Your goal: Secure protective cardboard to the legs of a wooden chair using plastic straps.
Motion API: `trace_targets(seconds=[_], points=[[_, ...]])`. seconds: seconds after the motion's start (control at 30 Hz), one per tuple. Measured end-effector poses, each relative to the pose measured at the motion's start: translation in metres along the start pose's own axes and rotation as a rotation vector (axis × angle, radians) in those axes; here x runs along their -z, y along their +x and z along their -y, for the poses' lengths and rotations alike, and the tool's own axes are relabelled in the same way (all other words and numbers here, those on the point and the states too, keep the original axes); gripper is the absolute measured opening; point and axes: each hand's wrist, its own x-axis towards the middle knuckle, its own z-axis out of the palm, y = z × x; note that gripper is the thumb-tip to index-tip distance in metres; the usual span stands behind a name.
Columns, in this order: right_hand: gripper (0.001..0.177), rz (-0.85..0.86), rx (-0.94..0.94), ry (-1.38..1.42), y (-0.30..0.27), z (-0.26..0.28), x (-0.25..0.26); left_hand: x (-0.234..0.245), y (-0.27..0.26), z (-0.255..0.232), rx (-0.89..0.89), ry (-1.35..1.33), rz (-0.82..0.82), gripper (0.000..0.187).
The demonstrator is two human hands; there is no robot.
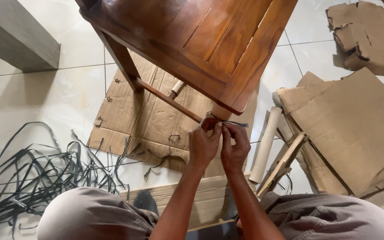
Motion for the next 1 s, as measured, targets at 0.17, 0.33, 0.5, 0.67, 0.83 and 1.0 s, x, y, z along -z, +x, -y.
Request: trace_targets(seconds=[0.17, 0.33, 0.5, 0.67, 0.83, 1.0], points=[[0.015, 0.092, 0.096, 0.001, 0.001, -0.002, 0.005, 0.01, 0.0, -0.005, -0.093, 0.076, 0.016, 0.018], [0.015, 0.152, 0.037, 0.081, 0.001, -0.01, 0.004, 0.029, 0.009, 0.001, -0.173, 0.104, 0.135, 0.013], [0.014, 0.205, -0.026, 0.162, 0.001, -0.024, 0.006, 0.032, 0.011, 0.008, -0.182, 0.1, 0.164, 0.013], [0.013, 0.244, -0.117, 0.296, -0.001, -0.014, 0.001, 0.029, 0.009, 0.006, -0.099, 0.082, 0.165, 0.014], [0.014, 0.268, -0.117, 0.273, -0.002, -0.02, 0.0, 0.028, 0.008, 0.001, -0.077, 0.07, 0.142, 0.016], [0.015, 0.276, -0.117, 0.283, -0.002, -0.028, 0.001, 0.024, 0.009, 0.009, -0.209, 0.004, 0.122, 0.01]])
